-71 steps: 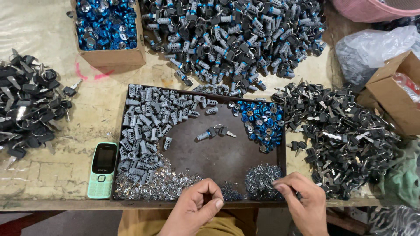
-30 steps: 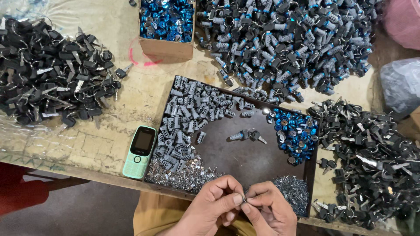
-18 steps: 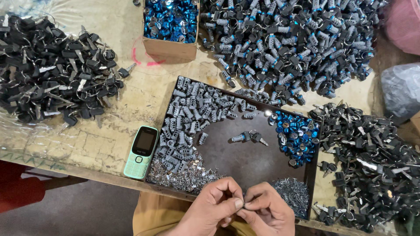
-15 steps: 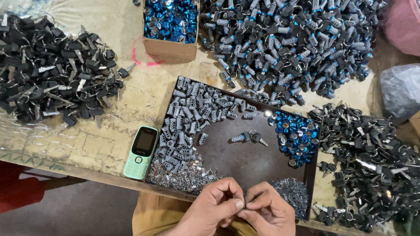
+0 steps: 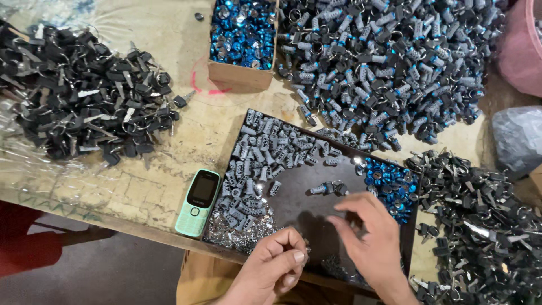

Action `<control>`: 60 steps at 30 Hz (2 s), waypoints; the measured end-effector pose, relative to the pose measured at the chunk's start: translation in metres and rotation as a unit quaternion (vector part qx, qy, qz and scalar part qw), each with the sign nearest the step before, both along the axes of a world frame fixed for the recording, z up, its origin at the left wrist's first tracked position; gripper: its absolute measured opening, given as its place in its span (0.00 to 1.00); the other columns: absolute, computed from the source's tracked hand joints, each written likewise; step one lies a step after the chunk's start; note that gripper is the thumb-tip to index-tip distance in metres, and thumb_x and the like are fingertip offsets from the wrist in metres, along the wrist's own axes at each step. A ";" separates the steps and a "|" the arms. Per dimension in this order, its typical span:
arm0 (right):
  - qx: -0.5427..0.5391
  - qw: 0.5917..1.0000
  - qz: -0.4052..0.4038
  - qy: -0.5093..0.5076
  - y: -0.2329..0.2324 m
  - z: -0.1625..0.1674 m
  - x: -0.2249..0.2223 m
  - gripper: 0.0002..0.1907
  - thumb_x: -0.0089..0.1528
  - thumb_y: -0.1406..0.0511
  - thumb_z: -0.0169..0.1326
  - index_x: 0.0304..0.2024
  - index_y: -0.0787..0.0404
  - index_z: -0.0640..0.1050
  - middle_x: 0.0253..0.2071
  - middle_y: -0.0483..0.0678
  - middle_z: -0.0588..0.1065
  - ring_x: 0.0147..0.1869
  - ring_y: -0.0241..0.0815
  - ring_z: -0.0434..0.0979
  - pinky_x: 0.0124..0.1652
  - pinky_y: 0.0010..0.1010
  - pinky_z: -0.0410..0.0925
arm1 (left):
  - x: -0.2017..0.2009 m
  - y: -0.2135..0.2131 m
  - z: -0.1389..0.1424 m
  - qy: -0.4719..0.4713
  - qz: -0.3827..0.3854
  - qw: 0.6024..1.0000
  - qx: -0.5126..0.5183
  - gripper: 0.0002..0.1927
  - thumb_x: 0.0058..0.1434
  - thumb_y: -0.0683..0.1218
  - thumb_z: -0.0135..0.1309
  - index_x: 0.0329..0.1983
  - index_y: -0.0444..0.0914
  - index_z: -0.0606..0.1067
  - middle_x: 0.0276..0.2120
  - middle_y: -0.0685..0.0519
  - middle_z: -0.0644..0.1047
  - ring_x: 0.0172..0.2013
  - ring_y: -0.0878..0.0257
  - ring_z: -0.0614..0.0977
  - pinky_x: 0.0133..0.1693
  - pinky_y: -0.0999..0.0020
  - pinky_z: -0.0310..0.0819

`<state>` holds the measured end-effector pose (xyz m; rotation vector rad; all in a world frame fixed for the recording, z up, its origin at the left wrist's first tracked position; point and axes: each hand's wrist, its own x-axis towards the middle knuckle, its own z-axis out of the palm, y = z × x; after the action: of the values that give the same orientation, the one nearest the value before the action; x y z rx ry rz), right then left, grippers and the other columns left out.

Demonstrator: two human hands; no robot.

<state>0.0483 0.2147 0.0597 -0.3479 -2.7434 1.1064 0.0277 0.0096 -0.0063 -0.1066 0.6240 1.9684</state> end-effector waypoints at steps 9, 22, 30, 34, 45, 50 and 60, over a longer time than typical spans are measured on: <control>0.298 0.879 0.366 0.073 -0.056 0.008 -0.113 0.16 0.54 0.67 0.61 0.45 0.58 0.79 0.42 0.49 0.75 0.46 0.51 0.77 0.45 0.41 0.70 | -0.010 -0.037 -0.005 0.073 0.060 0.995 -0.022 0.05 0.68 0.41 0.51 0.36 0.37 0.68 0.21 0.59 0.67 0.19 0.73 0.66 0.20 0.77 0.55; -0.423 0.903 -0.068 -0.001 -0.030 -0.062 0.048 0.14 0.53 0.84 0.57 0.40 0.70 0.78 0.45 0.61 0.81 0.50 0.49 0.84 0.47 0.39 0.78 | -0.021 -0.014 0.005 0.095 0.002 0.995 -0.036 0.05 0.68 0.40 0.54 0.38 0.37 0.70 0.23 0.59 0.67 0.21 0.74 0.64 0.24 0.77 0.56; -0.414 0.909 -0.041 0.016 -0.005 -0.050 0.079 0.14 0.55 0.85 0.55 0.42 0.75 0.81 0.48 0.64 0.78 0.54 0.50 0.83 0.50 0.36 0.76 | -0.006 0.012 0.012 0.087 -0.030 0.996 -0.009 0.07 0.69 0.42 0.57 0.38 0.35 0.72 0.25 0.59 0.69 0.22 0.73 0.65 0.24 0.77 0.55; -0.397 0.917 -0.008 0.049 -0.005 -0.040 0.078 0.17 0.54 0.86 0.55 0.43 0.73 0.82 0.48 0.62 0.78 0.54 0.48 0.83 0.50 0.34 0.76 | 0.002 0.016 0.014 0.085 -0.021 0.996 -0.014 0.06 0.68 0.41 0.57 0.38 0.36 0.72 0.24 0.59 0.68 0.22 0.74 0.64 0.24 0.77 0.55; -0.182 0.973 0.061 0.129 0.001 -0.027 0.080 0.17 0.51 0.79 0.66 0.41 0.62 0.85 0.40 0.51 0.82 0.43 0.37 0.86 0.42 0.23 0.78 | 0.007 0.028 0.019 0.257 -0.017 0.961 -0.101 0.10 0.59 0.35 0.56 0.29 0.38 0.67 0.30 0.59 0.70 0.34 0.74 0.69 0.39 0.76 0.63; -0.224 0.963 0.029 0.145 -0.008 -0.019 0.078 0.16 0.50 0.80 0.64 0.40 0.64 0.85 0.39 0.51 0.81 0.40 0.37 0.86 0.39 0.23 0.79 | 0.016 0.039 0.014 0.369 0.061 0.914 -0.161 0.13 0.54 0.33 0.59 0.28 0.37 0.67 0.25 0.60 0.69 0.25 0.75 0.65 0.28 0.76 0.59; -0.115 0.987 -0.008 0.109 0.005 -0.031 0.072 0.19 0.43 0.71 0.74 0.33 0.63 0.79 0.33 0.48 0.81 0.35 0.37 0.85 0.36 0.25 0.75 | 0.007 0.046 0.030 0.761 0.184 0.571 -0.247 0.11 0.51 0.38 0.62 0.39 0.34 0.77 0.35 0.45 0.78 0.34 0.53 0.82 0.37 0.65 0.78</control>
<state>0.1198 0.2195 0.0286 -0.2587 -2.4263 1.3731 0.0343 0.0554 0.0238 1.3870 2.3998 1.7420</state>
